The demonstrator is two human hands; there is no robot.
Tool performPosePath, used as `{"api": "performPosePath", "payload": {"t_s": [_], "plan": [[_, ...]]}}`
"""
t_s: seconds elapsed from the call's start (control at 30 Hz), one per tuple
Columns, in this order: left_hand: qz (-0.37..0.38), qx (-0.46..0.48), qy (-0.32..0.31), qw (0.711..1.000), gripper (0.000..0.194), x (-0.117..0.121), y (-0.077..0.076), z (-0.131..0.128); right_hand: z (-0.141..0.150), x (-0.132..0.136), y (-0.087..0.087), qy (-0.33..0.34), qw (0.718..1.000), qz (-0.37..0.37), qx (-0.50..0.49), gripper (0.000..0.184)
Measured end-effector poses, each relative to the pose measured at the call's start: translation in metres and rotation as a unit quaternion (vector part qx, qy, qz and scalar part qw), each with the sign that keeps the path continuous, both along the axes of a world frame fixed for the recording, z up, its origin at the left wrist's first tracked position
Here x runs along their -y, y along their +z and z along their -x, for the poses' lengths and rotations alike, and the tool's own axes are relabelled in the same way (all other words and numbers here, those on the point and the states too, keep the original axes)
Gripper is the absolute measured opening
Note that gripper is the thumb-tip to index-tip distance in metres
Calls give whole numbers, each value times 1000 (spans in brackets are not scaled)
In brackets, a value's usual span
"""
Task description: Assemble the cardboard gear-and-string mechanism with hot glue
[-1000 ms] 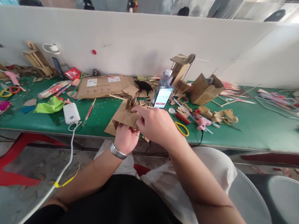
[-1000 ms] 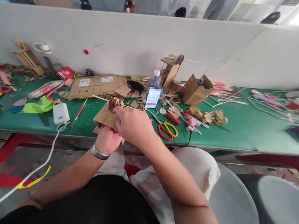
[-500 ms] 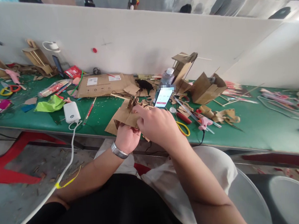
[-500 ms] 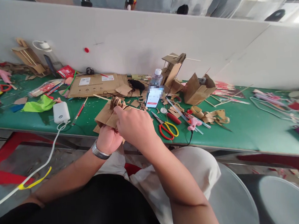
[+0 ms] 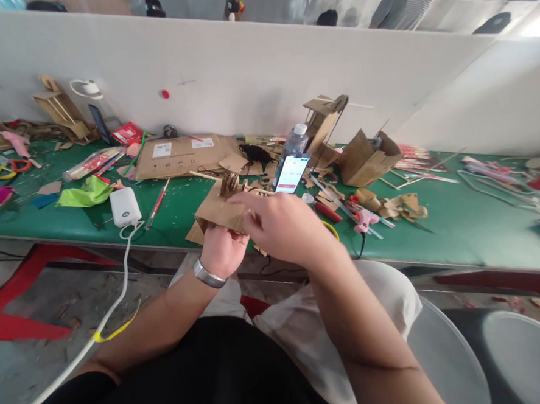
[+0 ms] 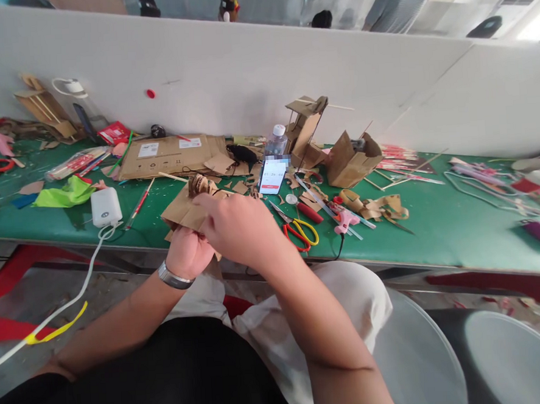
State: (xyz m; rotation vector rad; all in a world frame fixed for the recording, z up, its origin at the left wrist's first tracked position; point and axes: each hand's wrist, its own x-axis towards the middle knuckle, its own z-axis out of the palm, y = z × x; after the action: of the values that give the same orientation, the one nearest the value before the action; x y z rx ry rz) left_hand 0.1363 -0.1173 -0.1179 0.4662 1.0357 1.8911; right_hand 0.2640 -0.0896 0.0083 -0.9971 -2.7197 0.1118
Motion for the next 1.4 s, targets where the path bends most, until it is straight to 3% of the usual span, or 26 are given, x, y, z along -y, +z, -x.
{"api": "performPosePath", "payload": {"t_s": [0.07, 0.17, 0.23, 0.3, 0.47, 0.57, 0.7, 0.83, 0.97, 1.07, 1.2, 1.3, 1.4], "plan": [[-17, 93, -10, 996, 14, -1, 5, -3, -23, -17, 9, -9, 995, 22, -92, 34], [-28, 159, -18, 987, 23, -1, 13, -5, -66, -59, 7, -124, 978, 6, -166, 26], [-27, 188, -24, 981, 27, 0, 17, -5, -97, -94, -6, -230, 964, 47, -127, 27], [-24, 213, -32, 976, 29, 1, 21, -5, -129, -125, -26, -327, 936, 127, -8, 28], [-23, 240, -40, 970, 24, 3, 23, -6, -185, -164, -66, -405, 900, 156, 46, 32], [-21, 240, -44, 969, 22, 7, 22, -5, -184, -168, -84, -393, 907, 143, 50, 32], [-16, 232, -62, 971, 13, 13, 23, -4, -153, -172, -112, -332, 926, 164, 69, 17], [-19, 225, -74, 971, 11, 20, 26, -5, -135, -182, -128, -338, 929, 133, 78, 29], [-24, 219, -82, 972, 11, 26, 27, -4, -138, -188, -131, -363, 916, 135, 100, 45], [-21, 222, -93, 970, 13, 31, 24, -1, -137, -190, -135, -370, 904, 174, 125, 30], [-52, 205, -112, 971, 11, 37, 19, 2, -132, -189, -129, -375, 902, 190, 102, 27], [-82, 196, -140, 967, 10, 40, 18, 2, -134, -180, -105, -368, 914, 165, 37, 35], [-94, 194, -151, 965, 19, 38, 17, 1, -140, -155, -64, -323, 934, 144, -59, 52]]}}
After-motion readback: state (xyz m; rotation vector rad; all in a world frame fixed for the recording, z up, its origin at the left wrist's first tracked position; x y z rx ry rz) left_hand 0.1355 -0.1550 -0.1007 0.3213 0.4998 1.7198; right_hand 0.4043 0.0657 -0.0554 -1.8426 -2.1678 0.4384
